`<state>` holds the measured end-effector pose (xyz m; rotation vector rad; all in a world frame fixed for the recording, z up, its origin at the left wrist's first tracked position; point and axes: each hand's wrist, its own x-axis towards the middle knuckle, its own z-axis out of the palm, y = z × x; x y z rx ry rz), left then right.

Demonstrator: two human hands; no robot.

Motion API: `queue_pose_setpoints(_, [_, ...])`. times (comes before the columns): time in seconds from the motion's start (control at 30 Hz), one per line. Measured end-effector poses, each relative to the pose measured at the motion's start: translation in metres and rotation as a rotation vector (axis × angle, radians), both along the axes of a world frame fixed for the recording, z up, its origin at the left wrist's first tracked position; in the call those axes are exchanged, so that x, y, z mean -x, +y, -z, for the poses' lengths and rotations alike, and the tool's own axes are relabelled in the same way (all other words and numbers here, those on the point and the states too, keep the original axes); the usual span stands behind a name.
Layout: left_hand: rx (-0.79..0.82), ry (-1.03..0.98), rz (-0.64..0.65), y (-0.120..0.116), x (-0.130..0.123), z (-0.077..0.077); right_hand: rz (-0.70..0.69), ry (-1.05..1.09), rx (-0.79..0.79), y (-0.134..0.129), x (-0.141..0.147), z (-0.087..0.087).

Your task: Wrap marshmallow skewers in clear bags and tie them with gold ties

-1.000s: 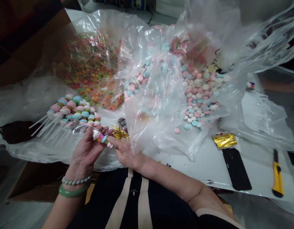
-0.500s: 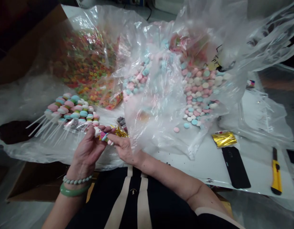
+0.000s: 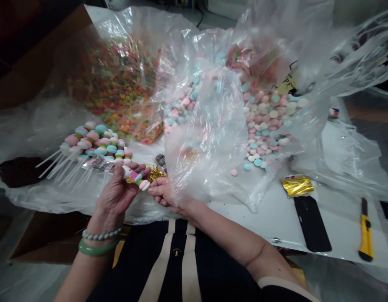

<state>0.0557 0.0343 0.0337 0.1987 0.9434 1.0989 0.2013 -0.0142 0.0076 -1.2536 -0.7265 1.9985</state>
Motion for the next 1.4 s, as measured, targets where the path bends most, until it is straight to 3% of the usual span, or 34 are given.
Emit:
queue_pose_setpoints(0.1, [0.032,0.0,0.021,0.0,0.0,0.0,-0.115,0.388,0.263,0.0,0.003,-0.002])
queue_pose_setpoints(0.2, [0.076,-0.005,0.077,0.001,0.006,0.003,-0.044,0.368,0.237,-0.001,0.005,-0.002])
queue_pose_setpoints(0.37, [0.088,0.038,0.025,0.006,0.014,0.006,0.121,-0.014,-0.021,-0.001,0.006,-0.002])
queue_pose_setpoints(0.57, [0.084,0.055,-0.057,0.008,0.01,-0.002,0.073,-0.291,-0.268,0.001,0.005,0.002])
queue_pose_setpoints(0.77, [0.012,0.081,-0.046,0.002,0.008,0.004,0.04,-0.668,-0.834,-0.007,0.003,0.006])
queue_pose_setpoints(0.9, [-0.074,0.076,0.016,-0.004,0.006,0.012,-0.041,-0.833,-0.945,-0.011,0.003,0.012])
queue_pose_setpoints(1.0, [-0.085,0.049,0.012,-0.004,0.005,0.013,-0.03,-0.818,-0.88,-0.009,0.004,0.011])
queue_pose_setpoints(1.07, [-0.058,0.012,0.012,-0.002,0.007,0.011,0.014,-0.679,-0.724,-0.005,0.003,0.008])
queue_pose_setpoints(1.27, [-0.068,-0.053,0.072,0.0,0.017,0.007,-0.073,0.137,0.092,0.004,-0.003,0.0])
queue_pose_setpoints(1.33, [-0.082,-0.049,0.104,-0.001,0.018,0.008,-0.056,0.258,0.165,0.002,-0.002,0.001])
queue_pose_setpoints(1.4, [-0.068,-0.035,0.125,-0.001,0.019,0.009,0.006,0.213,0.134,0.001,0.001,0.001])
